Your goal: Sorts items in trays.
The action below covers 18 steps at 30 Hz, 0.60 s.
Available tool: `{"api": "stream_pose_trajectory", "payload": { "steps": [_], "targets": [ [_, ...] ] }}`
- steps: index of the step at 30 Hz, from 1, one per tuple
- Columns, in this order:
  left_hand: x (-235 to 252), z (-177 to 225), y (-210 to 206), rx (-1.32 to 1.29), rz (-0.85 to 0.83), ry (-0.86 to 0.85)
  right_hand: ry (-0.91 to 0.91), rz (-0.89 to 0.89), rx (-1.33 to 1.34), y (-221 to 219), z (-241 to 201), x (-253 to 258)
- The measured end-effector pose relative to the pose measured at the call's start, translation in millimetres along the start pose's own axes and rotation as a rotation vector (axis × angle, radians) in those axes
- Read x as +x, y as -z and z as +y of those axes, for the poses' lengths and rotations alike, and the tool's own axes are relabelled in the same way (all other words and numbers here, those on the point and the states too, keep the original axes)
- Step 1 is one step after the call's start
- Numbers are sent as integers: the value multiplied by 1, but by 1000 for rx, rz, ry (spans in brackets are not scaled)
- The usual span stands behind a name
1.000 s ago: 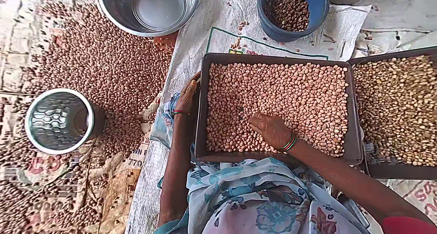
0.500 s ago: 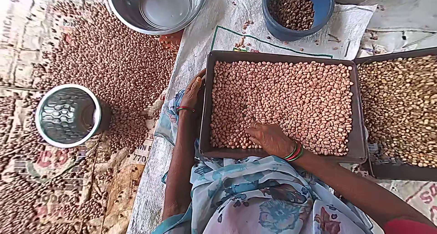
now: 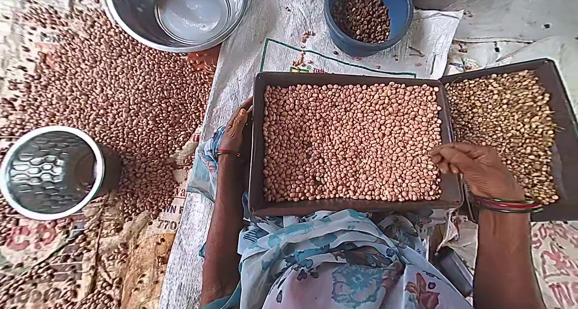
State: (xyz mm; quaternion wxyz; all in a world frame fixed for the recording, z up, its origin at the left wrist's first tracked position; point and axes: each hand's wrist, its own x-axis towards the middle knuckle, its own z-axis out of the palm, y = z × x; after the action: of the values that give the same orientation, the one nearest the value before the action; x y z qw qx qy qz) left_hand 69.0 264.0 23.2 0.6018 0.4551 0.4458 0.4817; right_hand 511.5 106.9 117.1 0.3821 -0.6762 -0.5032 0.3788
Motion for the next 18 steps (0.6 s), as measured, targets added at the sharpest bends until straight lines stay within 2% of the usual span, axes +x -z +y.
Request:
{"api": "stream_pose_trajectory", "payload": {
  "steps": [1,2,4,5,7,10,12,14,16,18],
  "targets": [
    [-1,0,-1,4,6,10,-126,-45,-397,-3,-6,-3],
    [-2,2,-1,8,17,23,-237,-92,-664,-17,-10,-5],
    [-4,5,-3,22,27,32,-418,-209,-956,-60,-19,-9],
    [-4,5,-3,36,27,31,-464,-277,-985,-82,-27,-10],
    [-2,3,-4,59,42,36,-428,-411,-849,-116,-42,-6],
    [-3,1,-2,102,38,47,-169,-524,-257,-135,-41,5],
    [-4,3,-2,112,52,50,-43,-444,128,-126,-34,13],
    [-5,4,-2,116,48,54,14,-195,116,-95,-33,23],
    [-4,5,-4,107,47,51,39,29,-111,-60,-23,34],
    [-3,4,-4,74,33,40,51,94,-267,-38,-16,33]
  ]
}}
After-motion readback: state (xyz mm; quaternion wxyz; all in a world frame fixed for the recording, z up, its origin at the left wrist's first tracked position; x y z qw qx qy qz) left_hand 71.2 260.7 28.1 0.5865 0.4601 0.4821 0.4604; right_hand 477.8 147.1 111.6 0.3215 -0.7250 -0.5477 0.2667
